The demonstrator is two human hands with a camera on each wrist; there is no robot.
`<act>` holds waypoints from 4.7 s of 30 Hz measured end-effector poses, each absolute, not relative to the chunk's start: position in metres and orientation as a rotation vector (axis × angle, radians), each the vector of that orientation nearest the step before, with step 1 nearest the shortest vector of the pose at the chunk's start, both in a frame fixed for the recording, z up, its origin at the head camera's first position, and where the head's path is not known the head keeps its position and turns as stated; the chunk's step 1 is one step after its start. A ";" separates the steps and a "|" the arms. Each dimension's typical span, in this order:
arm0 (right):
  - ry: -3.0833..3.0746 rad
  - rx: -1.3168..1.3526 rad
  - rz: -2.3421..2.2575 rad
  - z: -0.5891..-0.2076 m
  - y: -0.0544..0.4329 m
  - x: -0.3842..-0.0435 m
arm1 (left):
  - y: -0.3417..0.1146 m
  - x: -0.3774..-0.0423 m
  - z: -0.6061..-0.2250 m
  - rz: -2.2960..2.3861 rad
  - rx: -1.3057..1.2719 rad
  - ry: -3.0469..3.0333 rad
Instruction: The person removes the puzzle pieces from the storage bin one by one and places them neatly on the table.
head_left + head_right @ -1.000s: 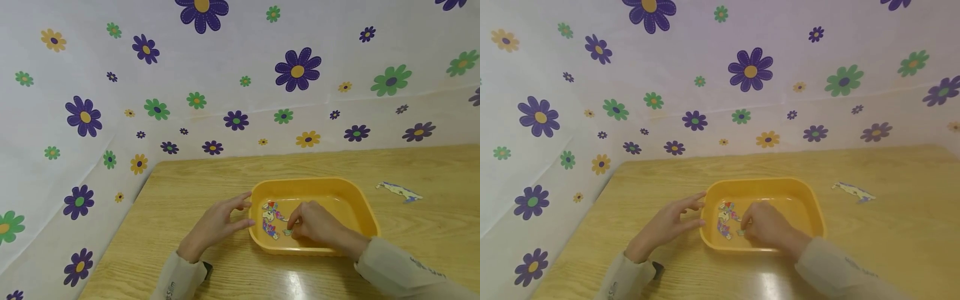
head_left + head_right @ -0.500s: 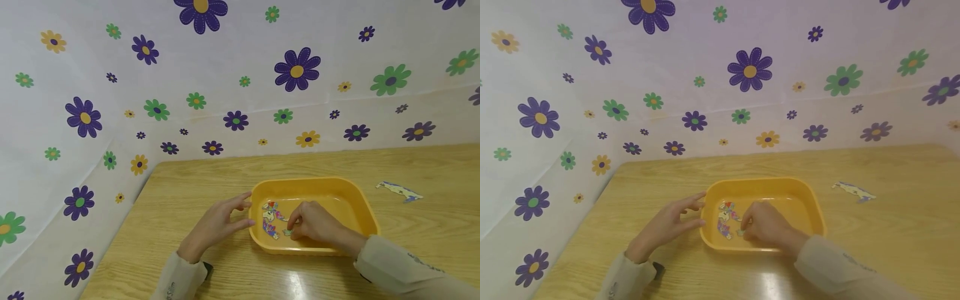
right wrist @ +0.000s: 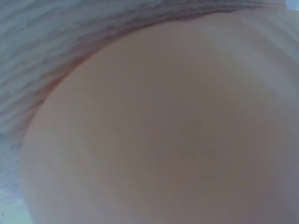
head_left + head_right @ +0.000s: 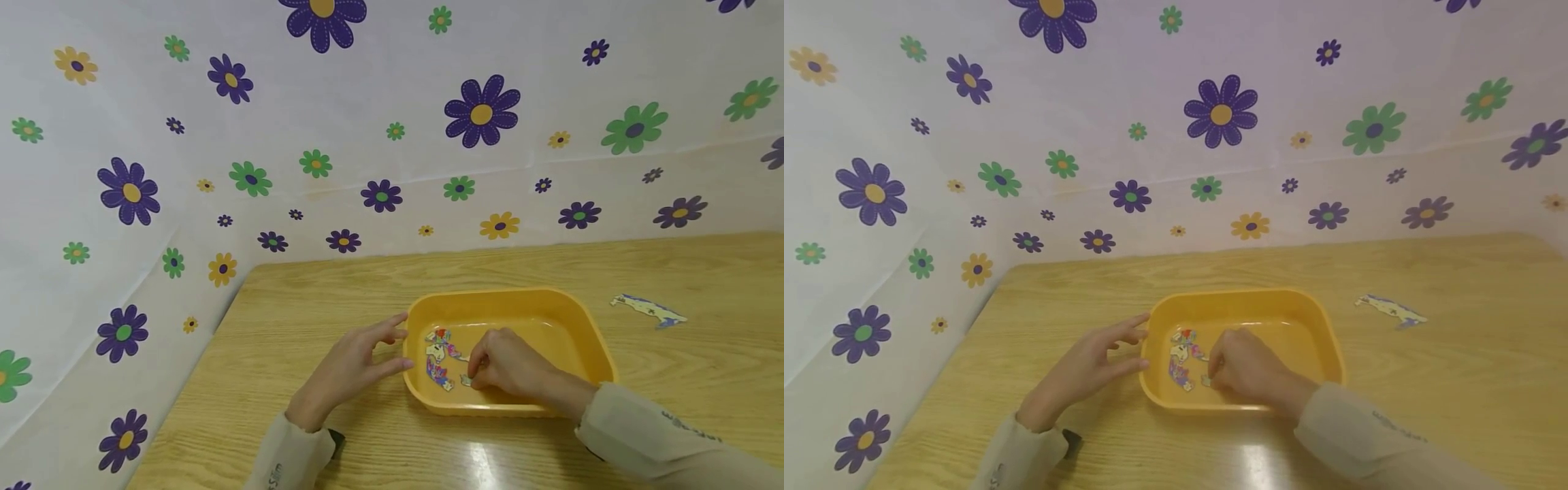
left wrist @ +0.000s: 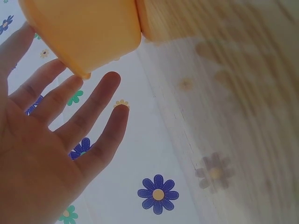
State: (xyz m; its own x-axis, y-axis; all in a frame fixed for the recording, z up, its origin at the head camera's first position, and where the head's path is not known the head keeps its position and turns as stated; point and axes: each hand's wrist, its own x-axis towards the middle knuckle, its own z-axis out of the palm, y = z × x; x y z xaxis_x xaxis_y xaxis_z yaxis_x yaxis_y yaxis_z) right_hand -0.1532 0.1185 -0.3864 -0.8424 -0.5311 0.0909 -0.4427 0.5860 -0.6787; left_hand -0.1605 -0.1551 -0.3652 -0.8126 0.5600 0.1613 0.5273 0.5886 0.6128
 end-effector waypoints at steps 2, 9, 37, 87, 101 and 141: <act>2.696 -0.844 -1.078 -0.386 0.118 -0.153 | -0.155 -0.160 -0.365 1.042 0.945 2.753; 2.724 -0.880 -1.024 -0.384 0.118 -0.153 | -0.155 -0.160 -0.365 1.049 0.960 2.749; 2.693 -0.620 -1.234 -0.360 0.118 -0.151 | -0.157 -0.159 -0.365 1.018 0.964 2.764; 2.788 -0.601 -1.213 -0.357 0.154 -0.147 | -0.159 -0.162 -0.366 1.045 0.957 2.740; 2.853 -0.590 -1.177 -0.355 0.162 -0.148 | -0.160 -0.161 -0.368 1.038 0.937 2.751; 2.904 -0.525 -1.092 -0.351 0.192 -0.152 | -0.160 -0.162 -0.368 1.080 0.925 2.717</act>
